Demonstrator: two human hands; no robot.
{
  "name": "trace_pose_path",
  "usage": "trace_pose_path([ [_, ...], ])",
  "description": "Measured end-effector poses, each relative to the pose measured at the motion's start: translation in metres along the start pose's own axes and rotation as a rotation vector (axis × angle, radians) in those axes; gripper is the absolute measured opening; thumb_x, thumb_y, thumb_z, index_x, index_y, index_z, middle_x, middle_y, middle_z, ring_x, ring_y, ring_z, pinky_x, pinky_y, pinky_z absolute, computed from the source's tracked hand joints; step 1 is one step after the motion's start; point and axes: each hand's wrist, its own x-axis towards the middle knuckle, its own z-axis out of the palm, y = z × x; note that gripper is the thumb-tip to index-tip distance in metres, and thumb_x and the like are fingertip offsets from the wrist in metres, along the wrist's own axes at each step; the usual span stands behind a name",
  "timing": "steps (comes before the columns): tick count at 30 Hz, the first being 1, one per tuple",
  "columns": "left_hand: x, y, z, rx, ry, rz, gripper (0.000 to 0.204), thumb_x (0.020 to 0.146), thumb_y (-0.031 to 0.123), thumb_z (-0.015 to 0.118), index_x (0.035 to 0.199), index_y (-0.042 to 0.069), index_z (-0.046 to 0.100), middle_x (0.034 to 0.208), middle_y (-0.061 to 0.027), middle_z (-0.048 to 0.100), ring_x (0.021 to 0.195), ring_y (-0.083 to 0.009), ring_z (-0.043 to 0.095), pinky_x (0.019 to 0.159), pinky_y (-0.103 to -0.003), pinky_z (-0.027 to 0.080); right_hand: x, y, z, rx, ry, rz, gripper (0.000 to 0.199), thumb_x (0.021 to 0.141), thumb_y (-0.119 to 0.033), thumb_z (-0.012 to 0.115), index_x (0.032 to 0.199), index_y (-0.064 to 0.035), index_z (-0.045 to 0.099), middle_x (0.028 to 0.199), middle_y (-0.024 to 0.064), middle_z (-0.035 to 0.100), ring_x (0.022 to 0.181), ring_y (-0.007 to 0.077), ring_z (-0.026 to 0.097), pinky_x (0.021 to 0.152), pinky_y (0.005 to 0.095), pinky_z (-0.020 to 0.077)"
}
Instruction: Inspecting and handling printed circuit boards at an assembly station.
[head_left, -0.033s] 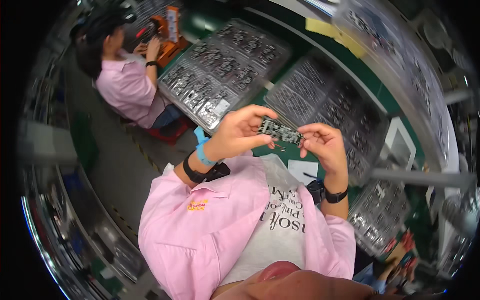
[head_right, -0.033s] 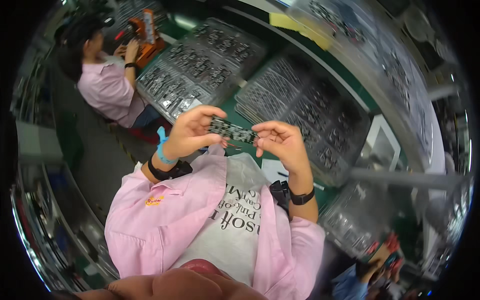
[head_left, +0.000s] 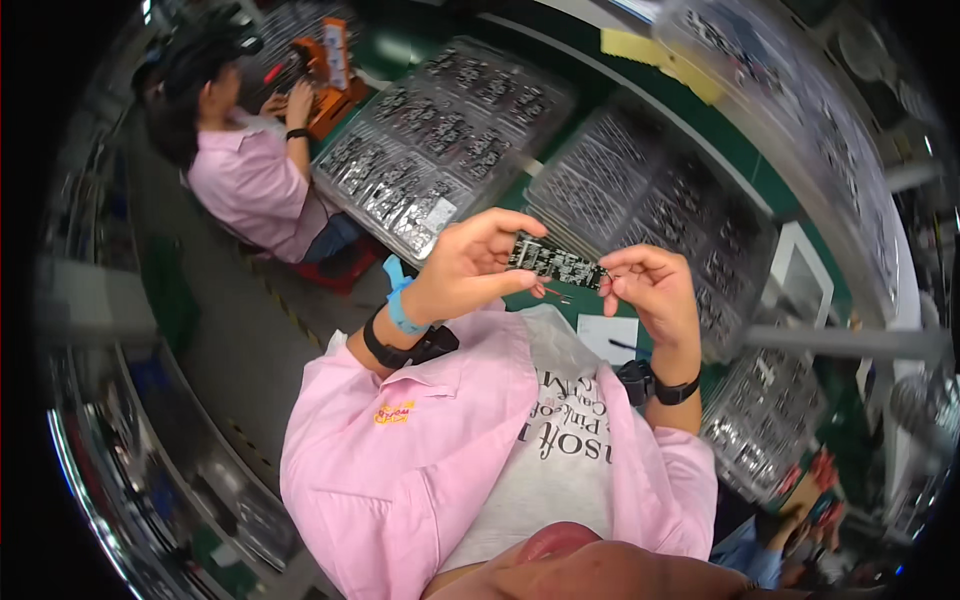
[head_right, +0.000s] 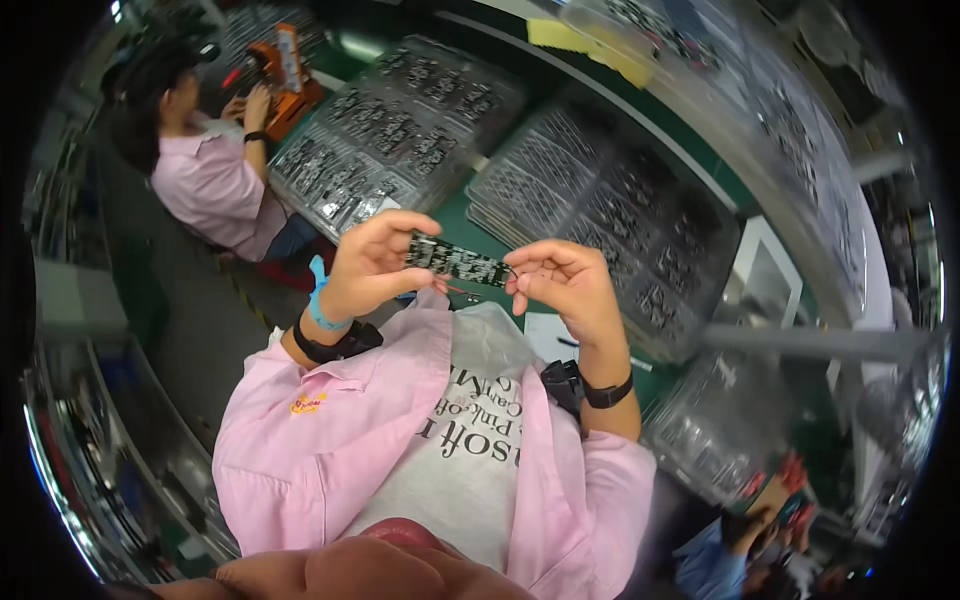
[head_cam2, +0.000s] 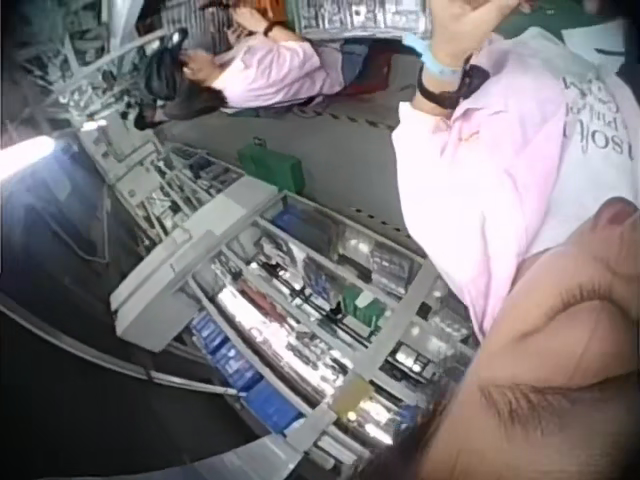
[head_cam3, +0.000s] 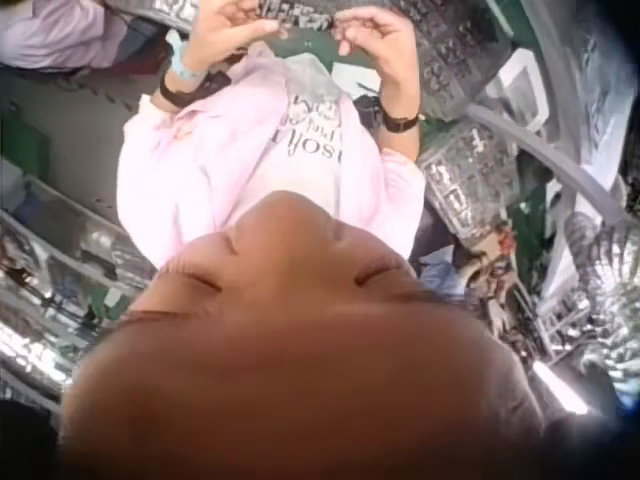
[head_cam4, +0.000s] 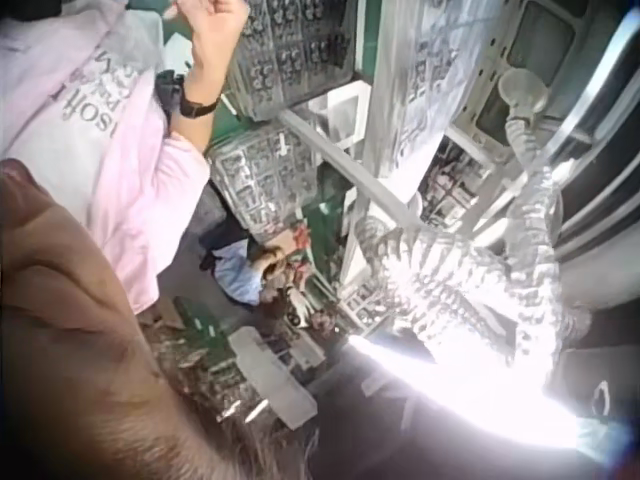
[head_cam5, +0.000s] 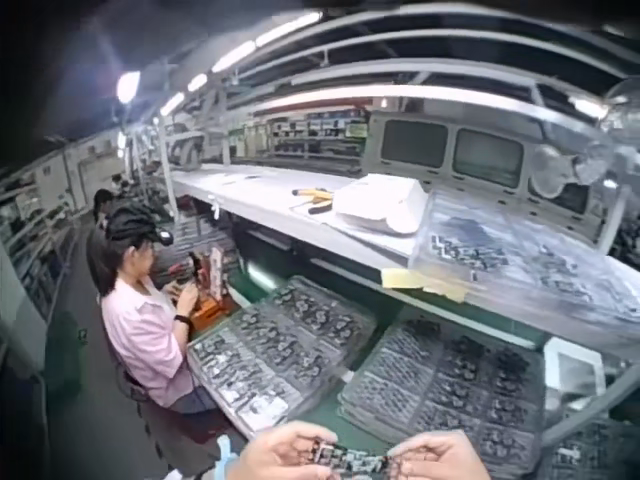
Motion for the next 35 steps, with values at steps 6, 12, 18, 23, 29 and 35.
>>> trace_pose_path([
  [6, -0.009, 0.01, 0.011, -0.063, -0.015, 0.197, 0.04, 0.072, -0.012, 0.056, 0.107, -0.008, 0.039, 0.091, -0.0187, 0.058, 0.084, -0.0206, 0.059, 0.072, -0.028, 0.049, -0.024, -0.011, 0.021, 0.255, 0.002, -0.323, 0.016, 0.072, -0.001, 0.059, 0.086, 0.0052, 0.055, 0.079, 0.0155, 0.054, 0.061, 0.0189, 0.056, 0.056, 0.0258, 0.0484],
  [12, -0.014, 0.017, 0.013, -0.078, -0.095, 0.283, 0.041, 0.07, -0.013, 0.058, 0.106, -0.008, 0.039, 0.091, -0.0202, 0.058, 0.083, -0.0219, 0.06, 0.073, -0.031, 0.05, -0.04, -0.013, 0.038, 0.32, 0.037, -0.417, 0.011, 0.073, -0.003, 0.058, 0.081, 0.0041, 0.054, 0.081, 0.0175, 0.052, 0.063, 0.0196, 0.056, 0.056, 0.0281, 0.0488],
  [18, -0.01, 0.028, -0.004, -0.133, -0.155, 0.301, 0.042, 0.069, -0.013, 0.058, 0.105, -0.009, 0.038, 0.09, -0.0217, 0.058, 0.082, -0.0248, 0.06, 0.072, -0.034, 0.05, -0.03, -0.016, 0.055, 0.281, 0.053, -0.482, 0.012, 0.074, -0.004, 0.058, 0.082, 0.0045, 0.055, 0.081, 0.0187, 0.053, 0.061, 0.0196, 0.056, 0.057, 0.0287, 0.0484],
  [23, -0.008, 0.028, -0.029, -0.153, -0.116, 0.267, 0.041, 0.07, -0.013, 0.058, 0.105, -0.009, 0.037, 0.089, -0.0228, 0.057, 0.081, -0.0267, 0.06, 0.071, -0.036, 0.051, -0.011, -0.015, 0.064, 0.254, 0.087, -0.465, 0.012, 0.073, -0.001, 0.057, 0.083, 0.0048, 0.055, 0.083, 0.0194, 0.054, 0.062, 0.0197, 0.056, 0.058, 0.0283, 0.0482],
  [29, -0.003, 0.023, -0.056, -0.182, -0.109, 0.25, 0.041, 0.07, -0.012, 0.058, 0.105, -0.008, 0.037, 0.088, -0.0228, 0.057, 0.08, -0.0263, 0.061, 0.07, -0.036, 0.051, 0.007, -0.015, 0.084, -0.077, 0.288, -0.531, 0.014, 0.071, 0.007, 0.053, 0.085, 0.0063, 0.056, 0.086, 0.0193, 0.055, 0.065, 0.0206, 0.058, 0.06, 0.0285, 0.0485],
  [35, 0.006, 0.019, -0.075, -0.226, -0.131, 0.201, 0.043, 0.07, -0.01, 0.06, 0.107, -0.007, 0.036, 0.088, -0.0229, 0.058, 0.079, -0.0264, 0.061, 0.069, -0.037, 0.051, 0.009, -0.01, 0.075, -0.327, 0.218, -0.428, 0.027, 0.074, 0.007, 0.05, 0.1, 0.0072, 0.051, 0.089, 0.0193, 0.057, 0.075, 0.0215, 0.06, 0.068, 0.0286, 0.0484],
])
